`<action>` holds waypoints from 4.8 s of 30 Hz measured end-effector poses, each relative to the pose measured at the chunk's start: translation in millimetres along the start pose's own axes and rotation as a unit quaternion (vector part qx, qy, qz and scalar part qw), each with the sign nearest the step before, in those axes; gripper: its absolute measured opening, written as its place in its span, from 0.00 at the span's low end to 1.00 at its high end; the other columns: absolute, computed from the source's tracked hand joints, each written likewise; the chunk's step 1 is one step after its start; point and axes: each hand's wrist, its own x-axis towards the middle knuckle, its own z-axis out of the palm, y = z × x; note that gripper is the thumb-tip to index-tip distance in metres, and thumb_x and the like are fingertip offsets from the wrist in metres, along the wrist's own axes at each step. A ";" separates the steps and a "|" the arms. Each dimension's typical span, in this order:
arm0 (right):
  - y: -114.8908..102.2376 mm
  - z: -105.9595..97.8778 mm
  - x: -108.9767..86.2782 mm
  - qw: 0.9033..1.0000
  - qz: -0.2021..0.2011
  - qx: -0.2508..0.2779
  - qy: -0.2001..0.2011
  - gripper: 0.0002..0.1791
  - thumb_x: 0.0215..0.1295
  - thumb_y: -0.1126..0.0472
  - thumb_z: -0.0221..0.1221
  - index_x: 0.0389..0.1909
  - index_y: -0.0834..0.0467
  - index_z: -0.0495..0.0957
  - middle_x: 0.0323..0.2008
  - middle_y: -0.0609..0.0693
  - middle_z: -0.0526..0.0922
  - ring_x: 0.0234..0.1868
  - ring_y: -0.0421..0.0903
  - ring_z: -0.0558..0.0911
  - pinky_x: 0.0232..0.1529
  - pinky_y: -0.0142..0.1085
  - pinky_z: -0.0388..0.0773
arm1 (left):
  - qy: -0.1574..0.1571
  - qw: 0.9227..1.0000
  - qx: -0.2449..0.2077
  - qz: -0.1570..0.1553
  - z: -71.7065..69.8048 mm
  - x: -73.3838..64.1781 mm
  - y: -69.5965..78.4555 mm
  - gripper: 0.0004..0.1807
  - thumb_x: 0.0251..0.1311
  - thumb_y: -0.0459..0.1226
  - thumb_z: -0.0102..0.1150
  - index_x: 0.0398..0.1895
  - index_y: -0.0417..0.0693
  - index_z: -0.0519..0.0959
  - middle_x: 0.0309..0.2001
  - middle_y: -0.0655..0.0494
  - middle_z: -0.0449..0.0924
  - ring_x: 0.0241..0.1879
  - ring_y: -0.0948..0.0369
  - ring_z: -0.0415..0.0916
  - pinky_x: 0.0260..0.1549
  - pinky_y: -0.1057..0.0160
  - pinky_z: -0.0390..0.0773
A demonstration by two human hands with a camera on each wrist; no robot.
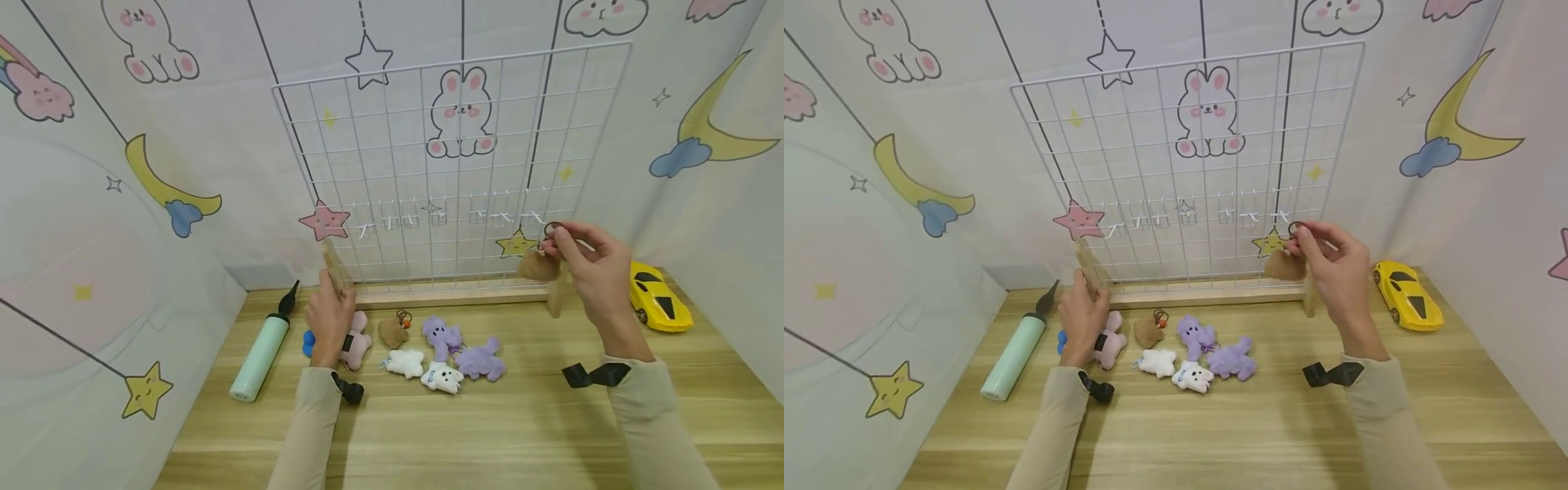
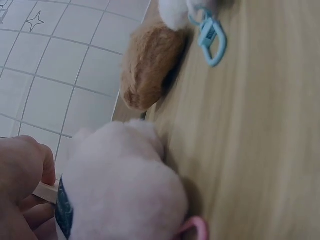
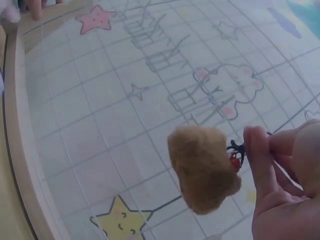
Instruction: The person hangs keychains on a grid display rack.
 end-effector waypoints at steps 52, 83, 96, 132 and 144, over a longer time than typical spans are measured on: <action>110.0 -16.7 -91.7 0.882 0.124 -0.283 -0.355 0.33 0.72 0.57 0.71 0.73 0.64 0.74 0.62 0.61 0.85 0.58 0.48 0.84 0.52 0.36 0.86 | -0.029 0.999 0.006 -0.021 -5.2 2.7 -0.5 0.20 0.71 0.40 0.57 0.63 0.47 0.72 0.36 0.33 0.87 0.32 0.31 0.86 0.31 0.35 0.80; 90.3 2.4 -88.2 0.811 -0.012 -0.456 -0.367 0.20 0.68 0.54 0.74 0.57 0.54 0.85 0.59 0.53 0.87 0.62 0.57 0.84 0.62 0.61 0.78 | -0.040 0.999 -0.002 -0.008 -5.5 -1.8 -6.0 0.25 0.80 0.51 0.56 0.69 0.46 0.75 0.38 0.35 0.89 0.33 0.36 0.88 0.30 0.38 0.82; 98.8 -37.6 -72.7 0.820 0.059 -0.355 -0.445 0.43 0.60 0.82 0.57 0.80 0.67 0.65 0.77 0.65 0.73 0.77 0.66 0.72 0.76 0.46 0.69 | -0.046 0.999 0.012 0.006 -8.2 0.0 -4.3 0.17 0.80 0.47 0.50 0.55 0.44 0.77 0.31 0.34 0.86 0.30 0.33 0.86 0.26 0.38 0.81; 107.4 -32.7 -76.0 0.860 0.111 -0.329 -0.373 0.05 0.70 0.62 0.72 0.39 0.53 0.84 0.31 0.42 0.78 0.33 0.35 0.74 0.34 0.31 0.73 | -0.042 0.998 0.040 0.004 -7.6 -5.6 -2.3 0.11 0.82 0.45 0.49 0.45 0.47 0.72 0.23 0.40 0.76 0.27 0.33 0.82 0.27 0.38 0.76; 76.3 -29.1 -64.6 0.841 0.130 -0.386 -0.357 0.19 0.73 0.68 0.65 0.62 0.65 0.78 0.37 0.51 0.89 0.33 0.39 0.86 0.34 0.32 0.81 | -0.043 0.998 0.042 0.005 -7.6 -6.3 -4.7 0.11 0.82 0.45 0.49 0.43 0.47 0.71 0.22 0.43 0.74 0.26 0.36 0.81 0.25 0.41 0.75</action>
